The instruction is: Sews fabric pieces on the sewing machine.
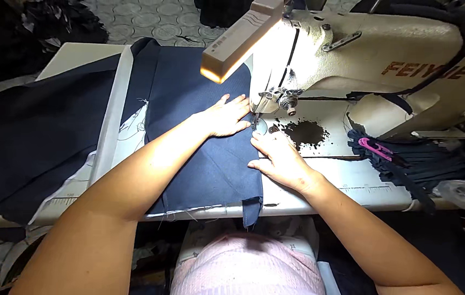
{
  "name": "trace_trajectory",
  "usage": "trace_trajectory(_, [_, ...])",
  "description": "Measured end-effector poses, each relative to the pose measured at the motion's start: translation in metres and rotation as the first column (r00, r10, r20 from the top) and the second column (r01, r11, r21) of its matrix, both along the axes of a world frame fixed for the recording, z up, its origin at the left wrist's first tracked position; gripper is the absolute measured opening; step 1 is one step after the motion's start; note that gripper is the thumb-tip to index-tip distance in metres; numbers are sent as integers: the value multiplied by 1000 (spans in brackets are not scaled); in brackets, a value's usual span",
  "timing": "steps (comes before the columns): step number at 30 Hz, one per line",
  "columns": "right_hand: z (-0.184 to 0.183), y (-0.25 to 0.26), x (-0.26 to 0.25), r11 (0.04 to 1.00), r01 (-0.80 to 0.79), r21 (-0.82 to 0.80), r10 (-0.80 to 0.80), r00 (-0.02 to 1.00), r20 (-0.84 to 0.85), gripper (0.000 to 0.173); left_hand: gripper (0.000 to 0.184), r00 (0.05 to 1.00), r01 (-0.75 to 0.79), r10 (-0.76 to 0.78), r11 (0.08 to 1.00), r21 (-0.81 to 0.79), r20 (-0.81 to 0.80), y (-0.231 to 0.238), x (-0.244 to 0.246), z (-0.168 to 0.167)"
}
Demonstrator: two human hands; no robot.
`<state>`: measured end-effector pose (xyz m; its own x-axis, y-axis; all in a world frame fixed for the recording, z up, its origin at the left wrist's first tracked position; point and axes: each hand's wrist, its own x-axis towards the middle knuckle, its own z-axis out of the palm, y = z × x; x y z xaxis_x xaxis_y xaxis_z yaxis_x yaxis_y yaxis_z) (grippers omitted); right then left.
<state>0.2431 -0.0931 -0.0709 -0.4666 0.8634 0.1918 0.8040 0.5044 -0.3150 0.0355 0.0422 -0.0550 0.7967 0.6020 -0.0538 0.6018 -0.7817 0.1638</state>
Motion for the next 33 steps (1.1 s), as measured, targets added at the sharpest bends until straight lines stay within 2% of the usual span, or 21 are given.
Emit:
trace_trajectory(2, [1,-9,-1,999,43,-33,-44,998,-44,70,52,998,-66,66,998,18,19,-19,4,9])
trace_trajectory(4, [1,-35,-7,988,146,-57,-154,970,-186,76,31,962,-127,124,992,0,243,-58,8,15])
trace_trajectory(5, [0,-51,-11,979,199,-32,-201,943,-265,79,31,908,-160,159,987,-29,388,-84,10,18])
trace_trajectory(7, [-4,-87,-21,962,272,-5,-256,900,-353,85,38,728,-204,268,964,-173,631,-141,13,19])
trace_trajectory(9, [-13,-113,-31,949,316,-13,-300,886,-353,86,48,569,-185,428,898,-398,702,-187,16,13])
trace_trajectory(11, [-23,-125,-39,939,344,21,-313,878,-361,61,61,495,-158,540,826,-541,680,-211,18,0])
trace_trajectory(13, [-30,-128,-41,928,360,95,-297,870,-392,26,73,564,-175,521,834,-524,641,-217,18,-11])
trace_trajectory(14, [-31,-128,-41,921,366,134,-286,868,-405,15,75,603,-196,485,859,-472,633,-217,18,-14])
trace_trajectory(17, [-28,-133,-40,903,374,211,-273,880,-389,13,64,638,-289,361,931,-222,680,-215,20,-25])
trace_trajectory(21, [-25,-136,-40,883,416,217,-307,862,-404,13,29,569,-416,252,909,9,783,-214,24,-40])
trace_trajectory(25, [-25,-141,-40,904,418,85,-350,842,-411,12,14,570,-438,156,888,138,807,-215,25,-45])
trace_trajectory(27, [-26,-142,-38,926,375,-43,-357,832,-425,17,11,593,-445,131,875,188,794,-215,25,-45])
trace_trajectory(30, [-24,-144,-40,937,203,-285,-334,761,-556,25,11,666,-399,81,879,263,742,-213,20,-36])
trace_trajectory(33, [-22,-144,-44,892,44,-449,-359,672,-647,22,13,781,-230,-38,910,344,623,-206,15,-27])
